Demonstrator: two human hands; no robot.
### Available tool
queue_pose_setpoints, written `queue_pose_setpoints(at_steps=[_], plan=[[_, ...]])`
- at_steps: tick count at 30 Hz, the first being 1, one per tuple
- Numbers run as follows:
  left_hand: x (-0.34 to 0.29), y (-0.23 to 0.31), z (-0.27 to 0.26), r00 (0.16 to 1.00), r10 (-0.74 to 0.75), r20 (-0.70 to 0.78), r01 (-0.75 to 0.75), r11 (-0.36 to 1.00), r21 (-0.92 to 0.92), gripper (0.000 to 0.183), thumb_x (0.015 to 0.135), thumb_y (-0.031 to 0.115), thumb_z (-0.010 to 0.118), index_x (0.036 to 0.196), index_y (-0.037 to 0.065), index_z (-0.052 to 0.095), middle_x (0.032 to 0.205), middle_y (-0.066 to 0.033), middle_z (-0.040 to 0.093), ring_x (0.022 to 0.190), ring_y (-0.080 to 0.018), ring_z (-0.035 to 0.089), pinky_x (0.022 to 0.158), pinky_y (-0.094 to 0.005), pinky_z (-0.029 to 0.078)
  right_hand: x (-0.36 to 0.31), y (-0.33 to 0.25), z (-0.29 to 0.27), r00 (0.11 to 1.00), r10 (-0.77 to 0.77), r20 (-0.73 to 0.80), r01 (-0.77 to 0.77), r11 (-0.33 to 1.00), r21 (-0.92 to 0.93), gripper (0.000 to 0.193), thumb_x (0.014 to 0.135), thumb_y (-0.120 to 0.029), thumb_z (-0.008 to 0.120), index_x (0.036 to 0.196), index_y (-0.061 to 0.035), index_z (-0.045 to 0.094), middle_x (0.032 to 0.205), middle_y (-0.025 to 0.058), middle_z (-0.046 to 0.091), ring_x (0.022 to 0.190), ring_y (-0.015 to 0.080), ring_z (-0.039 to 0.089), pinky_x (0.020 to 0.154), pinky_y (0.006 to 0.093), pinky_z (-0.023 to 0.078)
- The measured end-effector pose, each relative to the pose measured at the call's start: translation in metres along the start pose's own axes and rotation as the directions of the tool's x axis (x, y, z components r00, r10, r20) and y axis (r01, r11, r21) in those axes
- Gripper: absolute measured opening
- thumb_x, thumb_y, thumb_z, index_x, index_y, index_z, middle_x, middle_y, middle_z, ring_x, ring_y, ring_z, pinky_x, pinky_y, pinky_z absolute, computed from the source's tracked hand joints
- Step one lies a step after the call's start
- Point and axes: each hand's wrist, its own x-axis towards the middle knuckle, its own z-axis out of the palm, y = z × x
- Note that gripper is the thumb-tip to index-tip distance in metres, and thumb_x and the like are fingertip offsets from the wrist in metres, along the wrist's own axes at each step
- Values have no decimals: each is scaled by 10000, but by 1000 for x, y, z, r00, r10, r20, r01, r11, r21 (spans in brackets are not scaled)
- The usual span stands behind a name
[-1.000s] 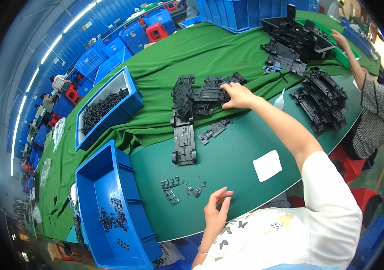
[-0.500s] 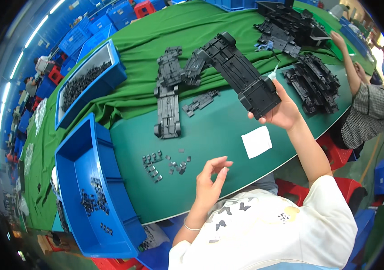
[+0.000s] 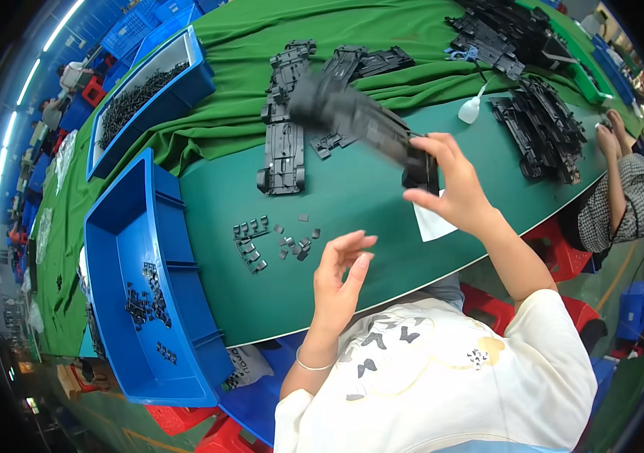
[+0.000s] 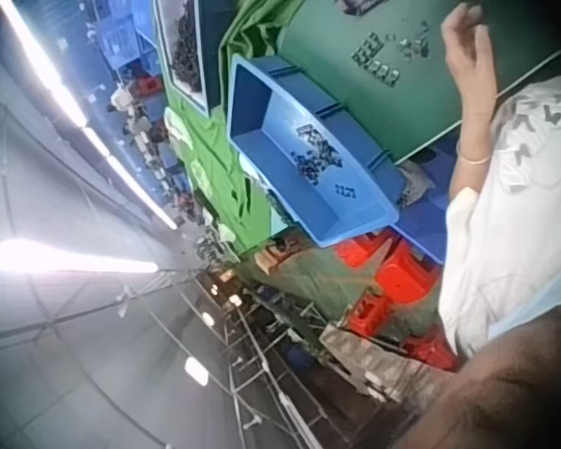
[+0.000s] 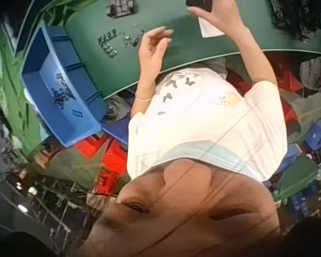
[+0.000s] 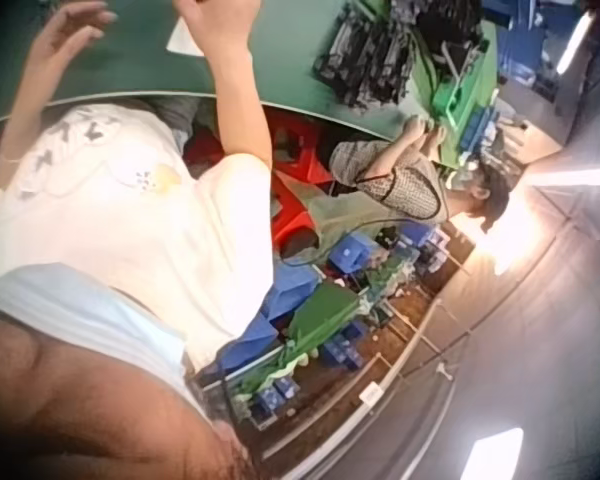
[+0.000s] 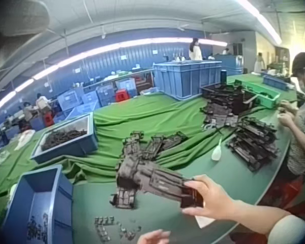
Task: The person assembles toy car chassis by attaching small plastic components onto each chassis by hand.
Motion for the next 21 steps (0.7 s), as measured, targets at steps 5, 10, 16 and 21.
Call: queue_pose_setpoints(at_steps=[5, 10, 16, 21], plan=[[7, 8, 1, 1000, -16, 13, 17, 999, -38, 264, 833, 84, 494, 1082, 10, 448, 1027, -128, 548, 860, -146, 529, 735, -247, 411, -5, -10, 1, 982, -188, 18, 189, 974, -122, 656, 499, -168, 768, 1088, -120, 481, 1050, 112, 446, 968, 309, 468, 766, 391, 432], [8, 3, -3, 999, -26, 19, 27, 998, -49, 265, 832, 87, 499, 1075, -4, 445, 1022, -139, 545, 889, -161, 529, 790, -273, 419, -5, -13, 6, 975, -219, 44, 223, 964, -145, 658, 491, -161, 771, 1083, -126, 486, 1072, 101, 443, 991, 322, 454, 785, 401, 426], [13, 0, -8, 998, -33, 53, 35, 998, -47, 271, 834, 77, 494, 1086, -4, 433, 1030, -141, 540, 894, -162, 527, 803, -274, 418, -3, -11, 9, 976, -210, 58, 216, 966, -144, 657, 491, -143, 768, 1085, -128, 488, 1084, 102, 439, 1006, 321, 446, 804, 400, 418], [14, -1, -18, 991, -28, -131, 14, 994, -106, 294, 832, 95, 494, 1100, 9, 412, 1018, -132, 549, 808, -113, 521, 716, -234, 418, 1, -8, 3, 987, -127, 94, 135, 987, -88, 642, 497, -119, 761, 1080, -126, 493, 1081, 106, 436, 1017, 314, 439, 817, 391, 414]])
